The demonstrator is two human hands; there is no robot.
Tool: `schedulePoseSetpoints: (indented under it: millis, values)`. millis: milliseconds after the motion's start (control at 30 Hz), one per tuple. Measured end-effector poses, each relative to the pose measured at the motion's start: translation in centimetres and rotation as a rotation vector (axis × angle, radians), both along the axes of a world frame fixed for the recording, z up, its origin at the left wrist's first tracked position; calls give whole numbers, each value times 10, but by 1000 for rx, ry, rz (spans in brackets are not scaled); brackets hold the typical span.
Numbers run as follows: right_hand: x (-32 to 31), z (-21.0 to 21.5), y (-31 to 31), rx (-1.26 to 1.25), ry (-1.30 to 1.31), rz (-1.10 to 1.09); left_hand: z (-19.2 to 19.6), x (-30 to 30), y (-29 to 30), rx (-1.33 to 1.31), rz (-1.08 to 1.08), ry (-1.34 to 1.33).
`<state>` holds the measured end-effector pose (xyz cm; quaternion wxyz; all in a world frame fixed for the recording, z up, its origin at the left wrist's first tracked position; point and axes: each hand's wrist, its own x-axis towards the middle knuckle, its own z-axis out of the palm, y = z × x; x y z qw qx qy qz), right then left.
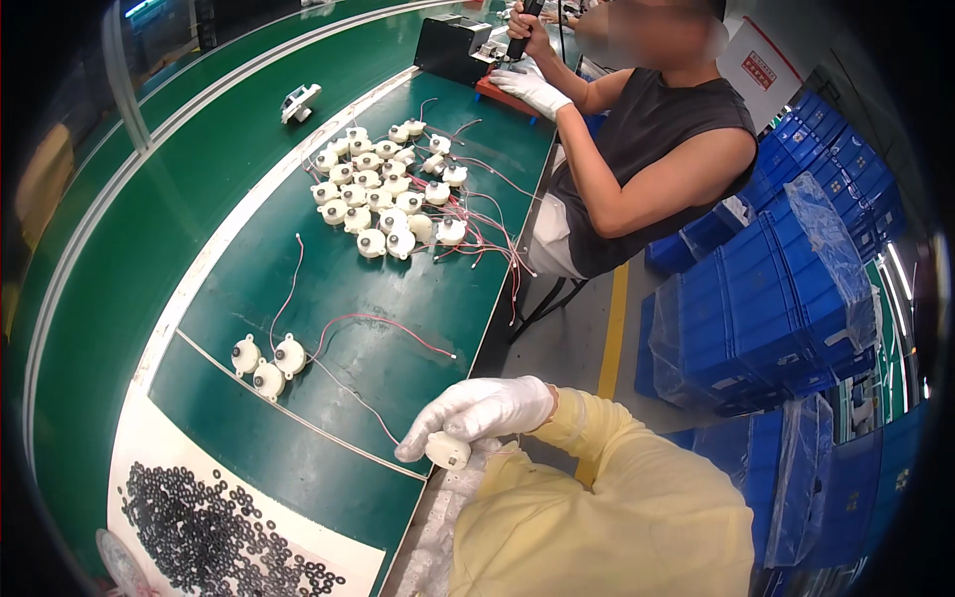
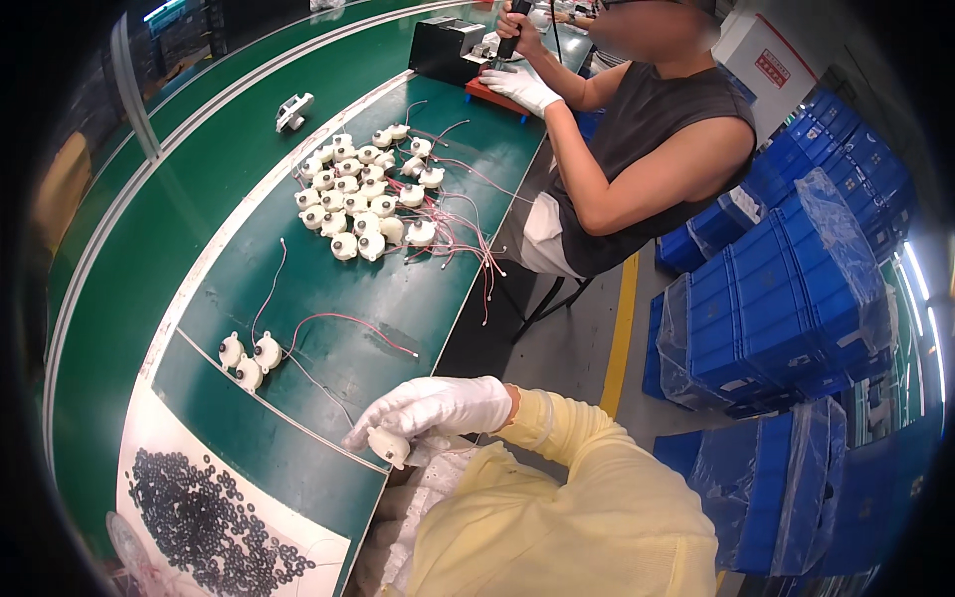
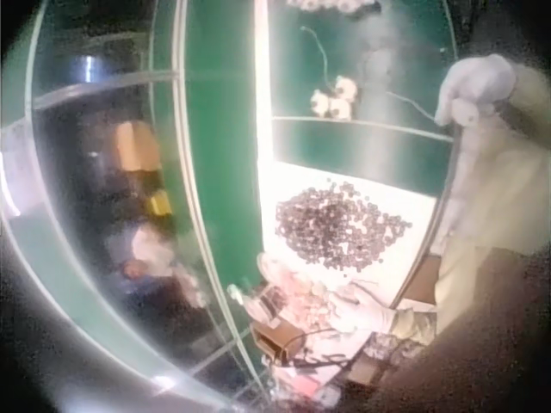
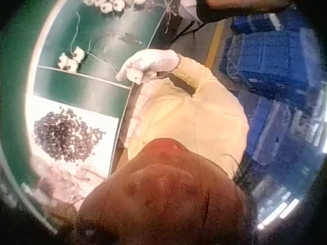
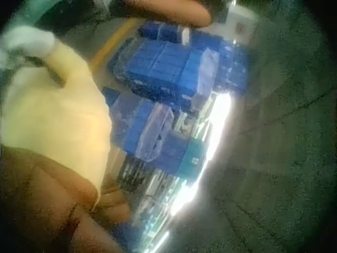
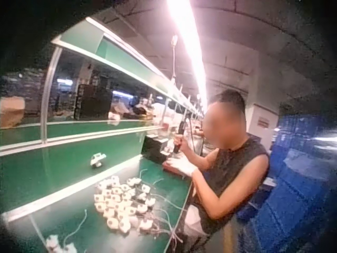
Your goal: The person assembles small white electronic components by hand at a factory workstation. They pick up small black rings from a pile and place them onto the white units, then move the finished items to a designated area on the green table.
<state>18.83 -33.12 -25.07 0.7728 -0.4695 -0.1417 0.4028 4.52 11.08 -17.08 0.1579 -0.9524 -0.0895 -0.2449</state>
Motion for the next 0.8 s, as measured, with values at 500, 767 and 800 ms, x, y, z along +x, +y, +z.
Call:
schedulePoseSetpoints:
  millis: [500,767,800]
  values:
    - [6,27,13,-179,-250,105,-16,-20,39,7,83,-176]
    - [6,46,28,-332,-272,45,-20,-20,49,-50,111,-281]
    - [7,50,30,-352,-294,55,-20,-19,50,-55,117,-293]
